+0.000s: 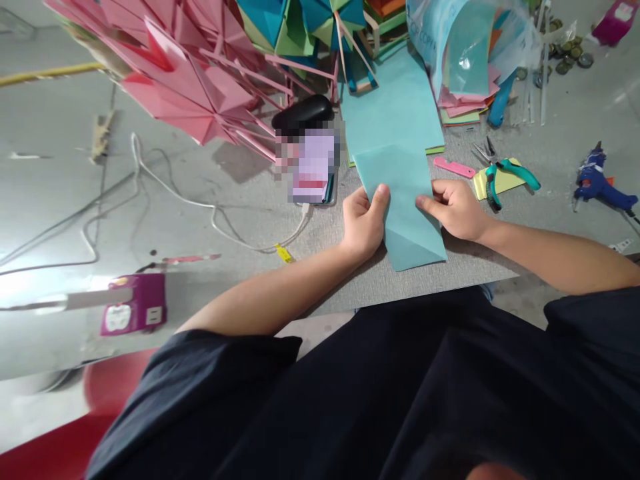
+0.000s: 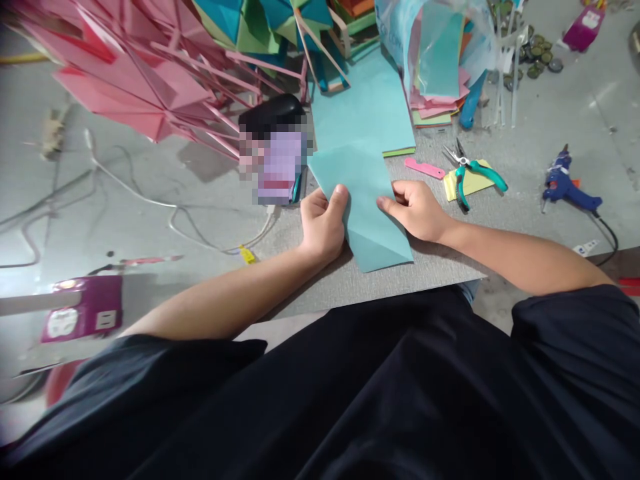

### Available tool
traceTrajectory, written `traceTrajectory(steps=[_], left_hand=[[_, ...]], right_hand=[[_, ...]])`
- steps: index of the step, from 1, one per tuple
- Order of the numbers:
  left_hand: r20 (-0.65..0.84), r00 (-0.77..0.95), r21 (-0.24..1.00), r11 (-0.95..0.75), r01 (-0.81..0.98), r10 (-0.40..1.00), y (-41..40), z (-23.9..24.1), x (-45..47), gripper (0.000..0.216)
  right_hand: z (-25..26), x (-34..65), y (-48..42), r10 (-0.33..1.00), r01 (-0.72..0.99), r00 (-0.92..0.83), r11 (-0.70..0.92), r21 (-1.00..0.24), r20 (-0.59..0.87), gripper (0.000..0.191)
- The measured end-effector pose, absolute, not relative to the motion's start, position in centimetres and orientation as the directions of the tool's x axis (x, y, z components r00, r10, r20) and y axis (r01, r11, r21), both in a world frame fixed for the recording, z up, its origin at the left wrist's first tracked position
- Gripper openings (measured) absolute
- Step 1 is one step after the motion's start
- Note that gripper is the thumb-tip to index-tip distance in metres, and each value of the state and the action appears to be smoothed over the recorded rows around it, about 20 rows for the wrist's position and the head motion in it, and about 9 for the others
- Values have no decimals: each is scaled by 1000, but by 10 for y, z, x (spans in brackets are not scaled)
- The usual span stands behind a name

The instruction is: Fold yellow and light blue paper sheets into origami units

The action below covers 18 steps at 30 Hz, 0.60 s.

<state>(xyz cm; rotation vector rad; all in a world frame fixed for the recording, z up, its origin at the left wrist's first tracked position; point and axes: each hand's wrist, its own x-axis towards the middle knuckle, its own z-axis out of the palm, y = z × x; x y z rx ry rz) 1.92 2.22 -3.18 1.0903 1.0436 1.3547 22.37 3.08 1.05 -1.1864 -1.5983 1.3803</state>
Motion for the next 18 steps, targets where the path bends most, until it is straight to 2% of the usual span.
traceTrajectory(steps=[3, 8, 11, 18], left_hand=[[82, -59, 974, -93, -205, 995, 25, -30, 19, 69], [176, -172, 964, -205, -167, 969, 36, -27, 16, 73], [176, -149, 959, -204, -195, 973, 38, -28, 14, 74], [107, -11, 984, -107, -143, 994, 29, -25, 14, 78]], right_hand=[[12, 224, 31, 933, 222, -355, 29, -975, -53, 62], [18, 227, 28, 918, 297, -395, 82, -951, -44, 47], [20, 228, 28, 902, 296, -426, 64, -953, -72, 45], [16, 228, 36, 949, 219, -313, 109, -970, 36, 67]])
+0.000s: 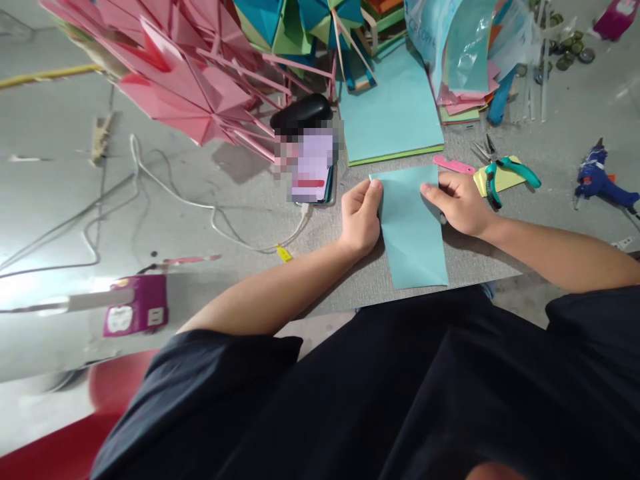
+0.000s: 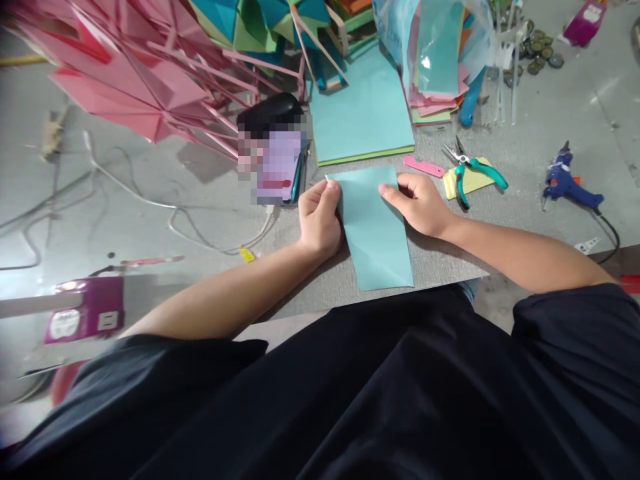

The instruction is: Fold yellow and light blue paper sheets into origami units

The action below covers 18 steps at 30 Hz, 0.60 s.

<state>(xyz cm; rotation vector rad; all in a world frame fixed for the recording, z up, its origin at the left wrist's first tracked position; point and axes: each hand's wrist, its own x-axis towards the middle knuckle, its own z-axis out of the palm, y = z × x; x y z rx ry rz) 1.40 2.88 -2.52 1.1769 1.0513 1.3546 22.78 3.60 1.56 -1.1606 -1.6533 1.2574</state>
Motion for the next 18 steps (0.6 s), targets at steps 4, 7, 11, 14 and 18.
traceTrajectory(steps=[4, 7, 11, 14, 18], left_hand=[[125, 23, 985, -121, -120, 992, 27, -21, 14, 74], [117, 22, 987, -114, -114, 993, 27, -21, 13, 69], [113, 42, 991, -110, -72, 993, 27, -23, 13, 69], [154, 122, 988, -156, 1, 980, 25, -22, 13, 71], [202, 215, 970, -225, 89, 956, 23, -18, 12, 74]], right_hand=[[15, 227, 36, 959, 246, -276, 136, -960, 66, 74], [15, 226, 33, 951, 259, -303, 147, -955, 65, 75], [19, 228, 33, 939, 239, -342, 137, -961, 49, 61], [22, 232, 37, 941, 234, -320, 192, -953, 110, 45], [22, 237, 42, 909, 259, -376, 289, -921, 180, 30]])
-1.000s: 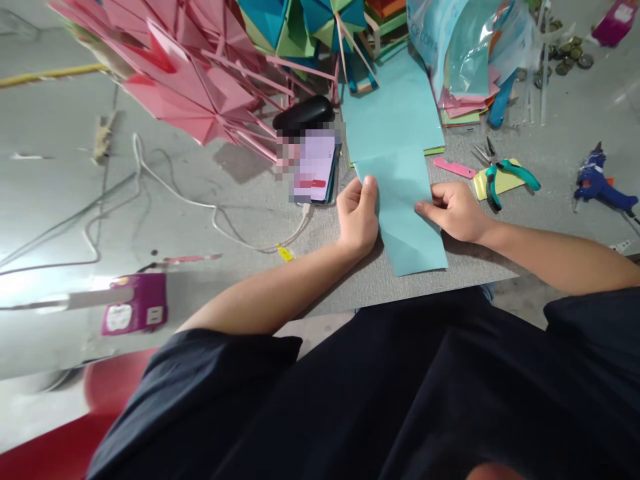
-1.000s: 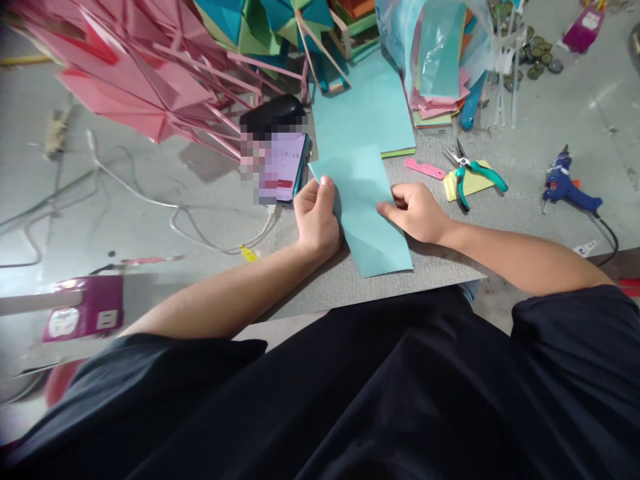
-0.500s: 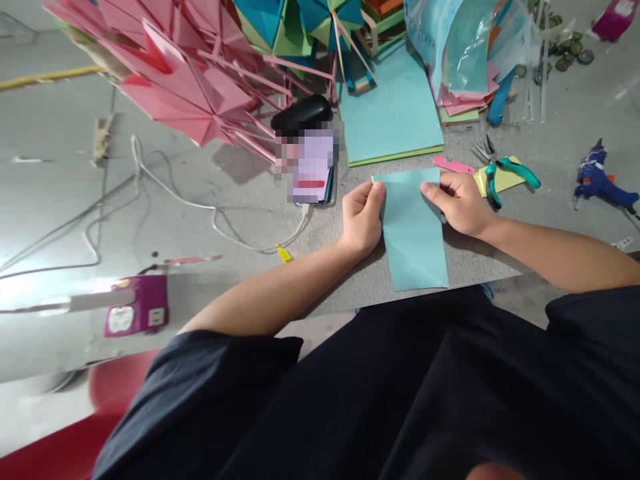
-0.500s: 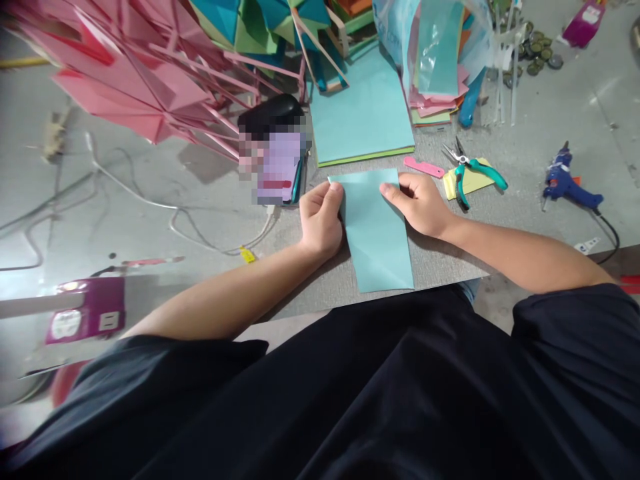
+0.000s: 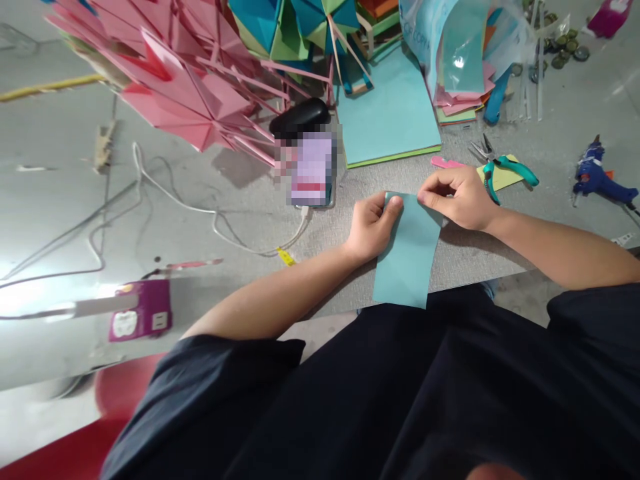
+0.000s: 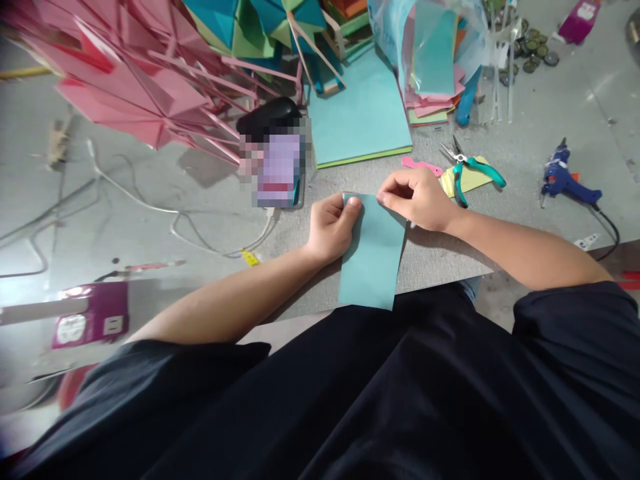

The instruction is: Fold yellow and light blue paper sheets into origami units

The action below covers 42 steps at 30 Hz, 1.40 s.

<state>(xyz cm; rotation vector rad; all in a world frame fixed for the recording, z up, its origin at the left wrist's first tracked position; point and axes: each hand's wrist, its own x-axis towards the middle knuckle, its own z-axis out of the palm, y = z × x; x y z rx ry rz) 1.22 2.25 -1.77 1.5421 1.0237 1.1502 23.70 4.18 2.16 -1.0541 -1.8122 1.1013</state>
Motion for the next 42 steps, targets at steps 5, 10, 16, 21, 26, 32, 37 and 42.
traceTrajectory(steps=[5, 10, 16, 21, 26, 32, 37, 42], left_hand=[[130, 334, 986, -156, 51, 933, 20, -15, 11, 79], [113, 310, 990, -133, 44, 944, 15, -14, 11, 72], [182, 287, 977, -206, 54, 940, 17, -14, 12, 67], [221, 137, 972, -230, 56, 966, 21, -17, 12, 52], [221, 90, 974, -225, 36, 971, 21, -19, 13, 45], [176, 274, 976, -204, 78, 945, 14, -17, 16, 37], [146, 321, 980, -181, 82, 936, 13, -16, 18, 34], [93, 322, 984, -136, 113, 942, 14, -14, 19, 28]], right_hand=[[22, 237, 37, 857, 297, -470, 378, -877, 210, 18], [27, 237, 36, 841, 311, -507, 381, -871, 187, 16], [27, 240, 40, 840, 310, -505, 392, -866, 199, 16], [26, 243, 45, 859, 337, -476, 373, -864, 186, 16], [26, 246, 49, 853, 357, -498, 366, -860, 156, 16], [23, 240, 43, 813, 368, -551, 439, -820, 187, 18], [19, 235, 38, 773, 386, -582, 537, -750, 253, 17], [17, 235, 37, 806, 500, -541, 537, -679, 239, 16]])
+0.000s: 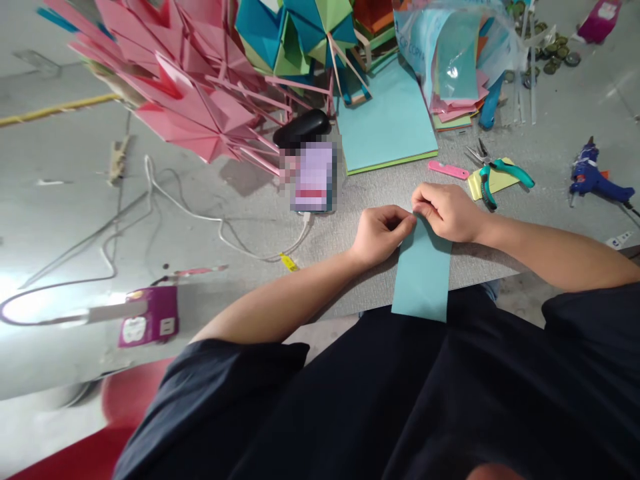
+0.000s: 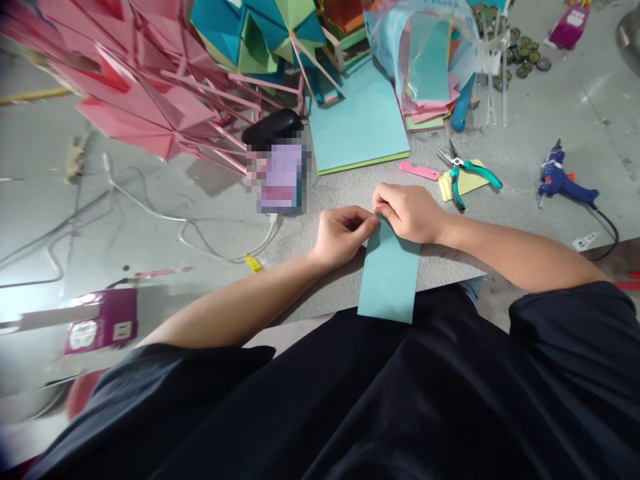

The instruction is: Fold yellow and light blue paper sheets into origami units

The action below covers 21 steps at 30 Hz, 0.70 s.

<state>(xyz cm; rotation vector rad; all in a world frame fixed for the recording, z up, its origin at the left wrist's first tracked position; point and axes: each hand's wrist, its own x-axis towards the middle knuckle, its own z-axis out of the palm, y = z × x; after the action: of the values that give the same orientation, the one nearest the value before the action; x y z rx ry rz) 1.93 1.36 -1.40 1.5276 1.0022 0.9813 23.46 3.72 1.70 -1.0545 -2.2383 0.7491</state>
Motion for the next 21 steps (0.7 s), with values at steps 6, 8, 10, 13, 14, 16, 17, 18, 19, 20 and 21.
traceTrajectory(steps=[6, 8, 10, 13, 14, 16, 17, 18, 19, 20, 21], left_hand=[[35, 363, 979, -106, 177, 931, 12, -12, 20, 23], [27, 376, 972, -111, 205, 926, 12, -10, 19, 20], [21, 396, 963, -125, 237, 918, 11, -9, 18, 18], [8, 427, 944, -147, 294, 904, 9, -6, 17, 17], [3, 440, 937, -156, 311, 898, 8, -5, 17, 17], [-4, 479, 926, -178, 333, 878, 7, -4, 16, 18], [-5, 504, 923, -190, 334, 864, 7, -3, 16, 19], [-6, 530, 922, -200, 331, 848, 8, -2, 15, 20], [-8, 557, 923, -208, 324, 831, 8, -2, 14, 20], [-10, 582, 925, -214, 315, 813, 9, -1, 12, 20], [-13, 605, 927, -217, 305, 796, 11, 0, 11, 20]], right_hand=[[25, 252, 58, 865, 548, -431, 477, -687, 257, 20], [26, 260, 66, 879, 552, -388, 462, -694, 277, 23], [26, 268, 75, 890, 564, -338, 451, -692, 305, 27], [24, 279, 86, 893, 577, -292, 451, -681, 343, 32], [24, 283, 89, 888, 575, -283, 459, -677, 362, 34], [25, 292, 97, 876, 568, -261, 478, -670, 405, 37], [26, 297, 102, 873, 565, -245, 482, -670, 422, 38], [28, 302, 106, 874, 565, -232, 479, -672, 428, 39], [29, 307, 110, 879, 566, -223, 468, -678, 421, 40], [31, 312, 115, 886, 568, -219, 456, -685, 409, 41], [32, 317, 118, 891, 568, -221, 449, -690, 397, 42]])
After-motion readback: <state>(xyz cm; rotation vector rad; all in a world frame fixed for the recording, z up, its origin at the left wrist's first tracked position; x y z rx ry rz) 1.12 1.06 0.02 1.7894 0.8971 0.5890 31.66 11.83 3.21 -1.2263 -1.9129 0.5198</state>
